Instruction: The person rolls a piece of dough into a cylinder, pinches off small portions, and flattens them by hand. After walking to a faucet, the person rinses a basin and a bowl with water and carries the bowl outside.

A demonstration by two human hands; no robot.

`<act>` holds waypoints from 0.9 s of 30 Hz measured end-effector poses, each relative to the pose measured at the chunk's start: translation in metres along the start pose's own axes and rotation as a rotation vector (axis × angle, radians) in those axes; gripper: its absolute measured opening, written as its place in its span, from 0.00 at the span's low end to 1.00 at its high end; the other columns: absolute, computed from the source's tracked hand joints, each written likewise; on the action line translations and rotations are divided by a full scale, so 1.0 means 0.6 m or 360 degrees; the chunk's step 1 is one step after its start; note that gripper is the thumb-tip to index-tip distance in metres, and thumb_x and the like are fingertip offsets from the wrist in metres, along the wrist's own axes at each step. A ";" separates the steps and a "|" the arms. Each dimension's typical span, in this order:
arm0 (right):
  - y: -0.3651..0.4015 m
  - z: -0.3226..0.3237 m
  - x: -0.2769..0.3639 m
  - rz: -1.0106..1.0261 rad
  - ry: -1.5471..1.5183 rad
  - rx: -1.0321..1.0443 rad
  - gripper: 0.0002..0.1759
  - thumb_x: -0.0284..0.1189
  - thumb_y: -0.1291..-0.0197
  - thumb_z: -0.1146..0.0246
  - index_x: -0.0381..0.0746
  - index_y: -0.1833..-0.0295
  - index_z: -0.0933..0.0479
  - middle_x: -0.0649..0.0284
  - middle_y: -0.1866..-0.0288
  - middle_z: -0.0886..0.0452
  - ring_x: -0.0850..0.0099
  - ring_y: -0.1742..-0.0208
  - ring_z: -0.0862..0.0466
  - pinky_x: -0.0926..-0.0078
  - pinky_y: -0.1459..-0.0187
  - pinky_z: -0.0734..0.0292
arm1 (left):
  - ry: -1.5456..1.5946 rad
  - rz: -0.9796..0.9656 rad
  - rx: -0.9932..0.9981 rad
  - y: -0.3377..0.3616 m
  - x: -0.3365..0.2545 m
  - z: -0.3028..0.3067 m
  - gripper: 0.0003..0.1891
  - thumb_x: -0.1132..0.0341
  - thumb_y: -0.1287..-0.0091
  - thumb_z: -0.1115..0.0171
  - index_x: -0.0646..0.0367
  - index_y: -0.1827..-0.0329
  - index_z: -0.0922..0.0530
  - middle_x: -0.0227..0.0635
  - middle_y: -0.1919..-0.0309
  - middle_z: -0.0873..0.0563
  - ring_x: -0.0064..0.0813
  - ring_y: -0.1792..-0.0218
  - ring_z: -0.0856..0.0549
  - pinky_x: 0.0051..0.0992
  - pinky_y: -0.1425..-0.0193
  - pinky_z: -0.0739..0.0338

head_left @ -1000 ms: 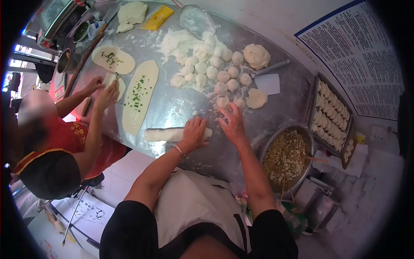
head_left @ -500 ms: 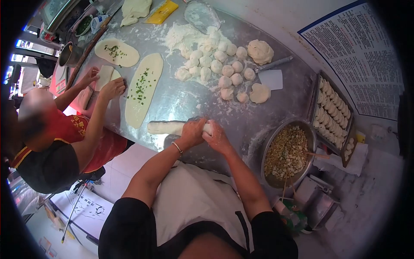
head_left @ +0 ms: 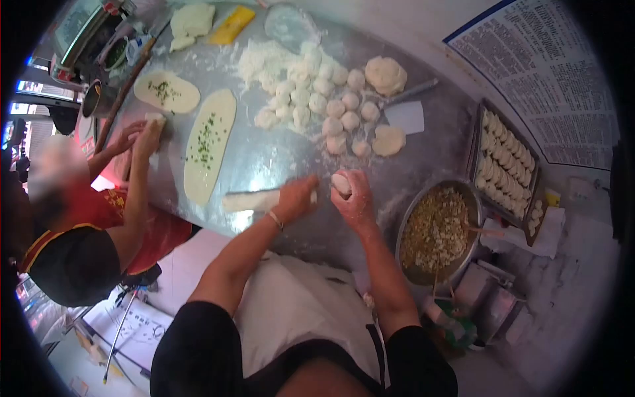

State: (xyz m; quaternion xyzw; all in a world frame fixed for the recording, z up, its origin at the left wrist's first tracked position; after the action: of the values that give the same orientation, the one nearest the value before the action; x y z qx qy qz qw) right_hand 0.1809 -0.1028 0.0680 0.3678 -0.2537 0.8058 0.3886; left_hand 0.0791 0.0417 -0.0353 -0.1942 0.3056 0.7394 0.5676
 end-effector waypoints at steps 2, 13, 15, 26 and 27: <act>0.026 0.008 -0.045 0.0235 0.0548 0.0173 0.24 0.29 0.49 0.26 0.39 0.44 0.19 0.52 0.46 0.20 0.55 0.46 0.18 0.60 0.45 0.21 | -0.0322 -0.0124 -0.0227 0.043 -0.008 0.031 0.29 0.59 0.50 0.22 0.55 0.46 0.26 0.43 0.57 0.15 0.45 0.53 0.16 0.42 0.47 0.22; 0.081 -0.166 -0.049 -0.0753 -0.0603 0.0910 0.32 0.37 0.44 0.27 0.35 0.36 0.24 0.50 0.43 0.17 0.56 0.44 0.16 0.62 0.42 0.21 | -0.0204 -0.0391 -0.0367 0.089 0.042 0.046 0.37 0.59 0.48 0.23 0.55 0.35 0.28 0.42 0.58 0.15 0.42 0.54 0.16 0.40 0.47 0.24; 0.069 -0.141 -0.021 -0.0374 -0.0346 0.0889 0.30 0.38 0.41 0.28 0.35 0.36 0.24 0.50 0.45 0.16 0.57 0.49 0.14 0.63 0.46 0.19 | -0.0098 -0.0291 -0.0307 0.086 0.053 0.025 0.35 0.59 0.46 0.24 0.54 0.34 0.29 0.43 0.59 0.14 0.43 0.55 0.15 0.40 0.48 0.23; 0.067 -0.154 -0.013 -0.0805 -0.0519 0.0840 0.29 0.31 0.50 0.30 0.38 0.40 0.24 0.51 0.54 0.15 0.59 0.58 0.14 0.61 0.60 0.17 | 0.0064 -0.0067 -0.0189 0.076 0.040 -0.005 0.33 0.62 0.45 0.28 0.55 0.35 0.31 0.45 0.62 0.11 0.50 0.60 0.11 0.44 0.51 0.20; 0.064 -0.154 -0.013 -0.0928 -0.0611 0.0874 0.28 0.30 0.51 0.30 0.38 0.41 0.23 0.54 0.56 0.15 0.64 0.64 0.13 0.65 0.67 0.15 | 0.0119 -0.0040 -0.0202 0.075 0.035 0.001 0.33 0.62 0.45 0.28 0.56 0.36 0.31 0.46 0.61 0.11 0.51 0.59 0.11 0.45 0.51 0.20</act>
State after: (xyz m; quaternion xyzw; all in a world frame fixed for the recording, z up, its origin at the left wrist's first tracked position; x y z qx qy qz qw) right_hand 0.1165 -0.0643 0.0015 0.6565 0.0166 0.6172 0.4334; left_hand 0.0304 0.0497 -0.0376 -0.2612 0.2766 0.7424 0.5515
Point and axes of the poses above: each hand's wrist, its own y-axis away from the middle knuckle, its own z-axis out of the back of the hand, x = y × z, the point moved 2 cm from there along -y, towards the middle knuckle
